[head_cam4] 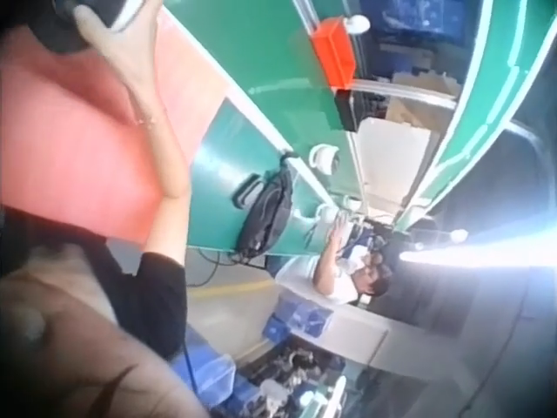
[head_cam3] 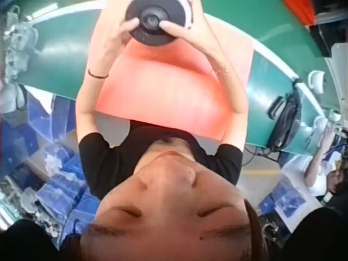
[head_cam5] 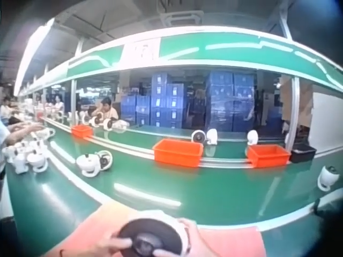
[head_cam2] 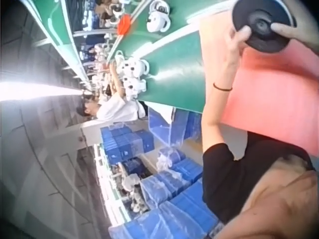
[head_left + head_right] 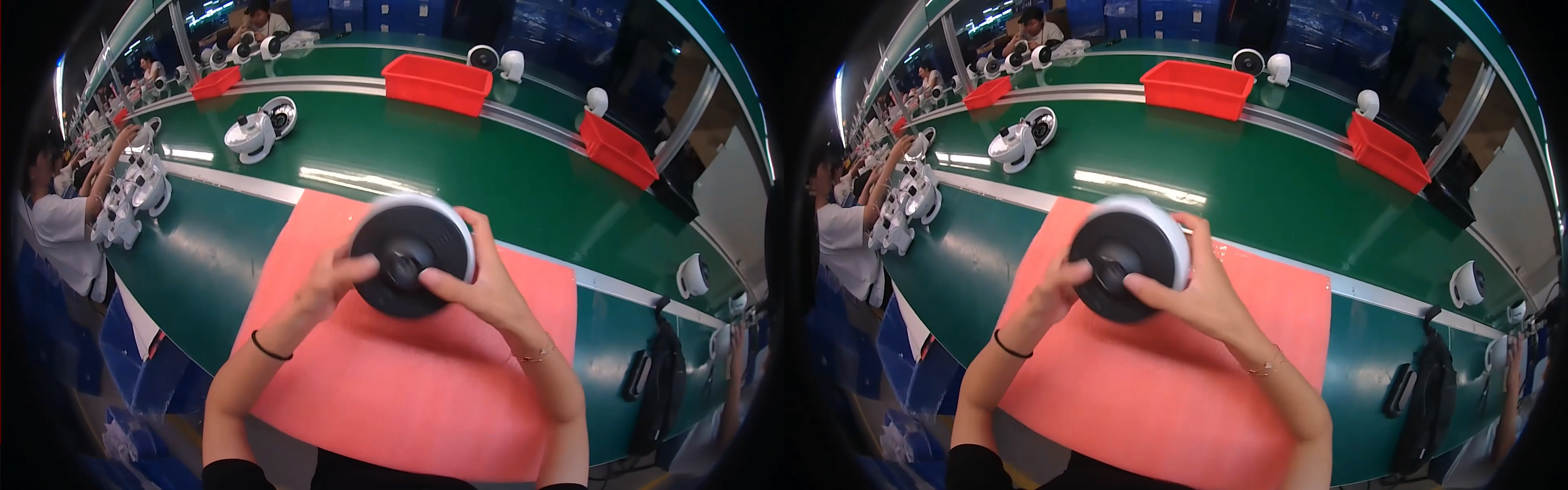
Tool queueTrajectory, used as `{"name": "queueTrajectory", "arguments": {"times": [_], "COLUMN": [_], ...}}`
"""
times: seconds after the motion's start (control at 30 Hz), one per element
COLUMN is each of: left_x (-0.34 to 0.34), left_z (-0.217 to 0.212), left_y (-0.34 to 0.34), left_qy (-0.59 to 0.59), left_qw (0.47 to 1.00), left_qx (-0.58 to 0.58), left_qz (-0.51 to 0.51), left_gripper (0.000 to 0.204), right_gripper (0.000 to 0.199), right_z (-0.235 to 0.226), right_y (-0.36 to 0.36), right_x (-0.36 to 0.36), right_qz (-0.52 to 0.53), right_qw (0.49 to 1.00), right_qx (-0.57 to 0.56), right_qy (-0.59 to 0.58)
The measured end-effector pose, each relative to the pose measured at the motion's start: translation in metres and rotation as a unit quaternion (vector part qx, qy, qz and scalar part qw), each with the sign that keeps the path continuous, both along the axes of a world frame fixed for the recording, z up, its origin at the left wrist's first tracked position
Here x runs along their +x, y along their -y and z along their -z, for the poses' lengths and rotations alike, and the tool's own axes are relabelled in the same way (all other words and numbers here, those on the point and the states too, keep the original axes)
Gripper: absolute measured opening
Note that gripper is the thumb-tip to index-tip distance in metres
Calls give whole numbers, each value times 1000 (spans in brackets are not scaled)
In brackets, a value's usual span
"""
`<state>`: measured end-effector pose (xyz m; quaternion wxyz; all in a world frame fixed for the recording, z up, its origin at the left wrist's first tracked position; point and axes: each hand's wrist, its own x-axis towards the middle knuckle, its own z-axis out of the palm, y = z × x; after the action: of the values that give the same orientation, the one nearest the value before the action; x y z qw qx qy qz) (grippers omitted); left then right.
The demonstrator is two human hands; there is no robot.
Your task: Assembling the internal components and housing for dome security cameras on an assembly line.
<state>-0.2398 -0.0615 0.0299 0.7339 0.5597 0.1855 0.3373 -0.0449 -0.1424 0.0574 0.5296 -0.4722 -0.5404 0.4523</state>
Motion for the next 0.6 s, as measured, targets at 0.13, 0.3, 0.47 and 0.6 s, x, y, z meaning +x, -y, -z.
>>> {"name": "queueTrajectory", "arguments": {"times": [0.13, 0.3, 0.47, 0.6], "left_x": [19, 66, 92, 125], "left_z": [-5, -18, -7, -1], "left_y": [-19, -29, -51, -81], "left_qy": [55, 142, 143, 0], "left_qw": [994, 965, 964, 987], "left_qx": [-88, -147, -103, -154], "left_qz": [-42, -166, -200, -39], "left_gripper": [52, 65, 66, 64], "right_gripper": [94, 95, 91, 87], "right_z": [-9, 14, 22, 55], "right_y": [-23, -52, -65, -93], "right_x": [-13, -16, 3, 45], "right_qz": [35, 164, 152, 204], "right_qw": [996, 967, 972, 968], "right_qx": [83, 166, 176, 42], "right_qy": [-2, 100, 31, -143]}}
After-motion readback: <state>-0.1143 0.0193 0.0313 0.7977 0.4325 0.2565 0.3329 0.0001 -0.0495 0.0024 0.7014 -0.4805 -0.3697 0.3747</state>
